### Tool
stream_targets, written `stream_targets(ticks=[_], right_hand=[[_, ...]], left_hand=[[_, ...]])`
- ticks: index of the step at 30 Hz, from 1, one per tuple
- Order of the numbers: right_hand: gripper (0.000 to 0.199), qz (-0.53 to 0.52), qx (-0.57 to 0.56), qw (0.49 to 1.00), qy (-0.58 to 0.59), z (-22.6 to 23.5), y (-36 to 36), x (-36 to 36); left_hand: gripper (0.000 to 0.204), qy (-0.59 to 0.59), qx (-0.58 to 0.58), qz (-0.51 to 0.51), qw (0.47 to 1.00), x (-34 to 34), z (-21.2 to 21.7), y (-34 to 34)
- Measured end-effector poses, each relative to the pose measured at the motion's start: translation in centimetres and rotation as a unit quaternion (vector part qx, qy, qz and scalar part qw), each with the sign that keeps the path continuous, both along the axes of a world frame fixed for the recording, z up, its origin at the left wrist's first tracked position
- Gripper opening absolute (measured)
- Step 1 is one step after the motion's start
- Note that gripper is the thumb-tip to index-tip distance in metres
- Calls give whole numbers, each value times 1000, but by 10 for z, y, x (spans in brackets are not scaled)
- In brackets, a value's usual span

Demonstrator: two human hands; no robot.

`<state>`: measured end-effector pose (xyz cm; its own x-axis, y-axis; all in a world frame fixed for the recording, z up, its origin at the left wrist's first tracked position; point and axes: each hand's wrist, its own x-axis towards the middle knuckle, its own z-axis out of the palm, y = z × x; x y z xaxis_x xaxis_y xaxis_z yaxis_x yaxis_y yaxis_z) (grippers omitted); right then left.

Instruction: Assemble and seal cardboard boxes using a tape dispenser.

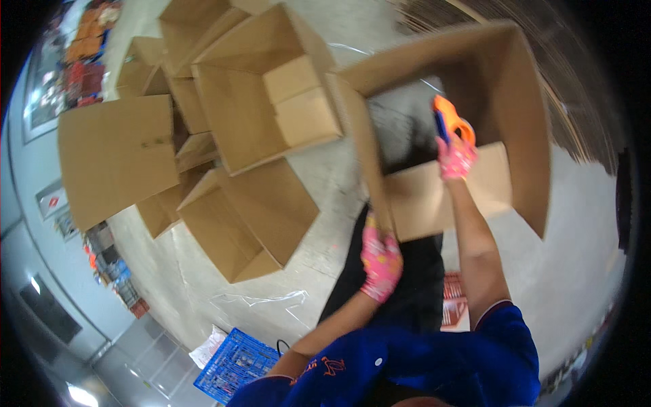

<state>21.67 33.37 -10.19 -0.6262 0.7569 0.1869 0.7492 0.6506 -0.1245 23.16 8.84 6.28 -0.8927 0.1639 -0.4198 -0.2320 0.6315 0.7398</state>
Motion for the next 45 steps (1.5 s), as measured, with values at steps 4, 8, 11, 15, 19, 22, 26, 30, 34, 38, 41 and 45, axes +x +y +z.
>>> stream_targets(ticks=[4, 8, 11, 15, 19, 22, 26, 30, 34, 38, 41, 45], right_hand=[[39, -116, -46, 989, -76, -1, 6, -15], [46, -18, 81, 968, 236, 119, -3, -75], [42, 140, 156, 946, 246, 215, 23, -164], [35, 219, 27, 975, -31, 257, 64, -268], [61, 164, -177, 970, -35, 182, 70, -244], [57, 91, -277, 955, -59, 169, 24, -186], [61, 2, -410, 871, 270, 88, -12, -90], [61, 122, -172, 974, 84, 38, -23, -86], [61, 40, -347, 926, 143, 114, 7, -97], [63, 128, -149, 949, 247, 212, 59, -31], [32, -5, -71, 982, 176, 254, 129, 34], [55, -29, -157, 970, 181, 224, 199, 84]], left_hand=[[56, 29, 88, -11, 996, -9, 16, 22], [56, 43, 16, -45, 998, -14, 24, 21], [50, -22, 46, 14, 999, -12, 14, 15], [45, -73, 101, 70, 990, -9, 6, 21], [45, -53, 106, 58, 991, -2, 0, 22], [44, -6, 70, 36, 997, -10, 5, 18], [46, 46, 54, 0, 998, -8, 14, 30], [55, 16, 147, 19, 989, -2, 20, 52], [60, 8, 167, 3, 986, 6, 10, 65], [70, 58, 54, -60, 995, 8, -16, 88], [75, 84, -167, -145, 972, 3, -41, 130], [71, 51, -250, -366, 895, -13, -73, 127]])
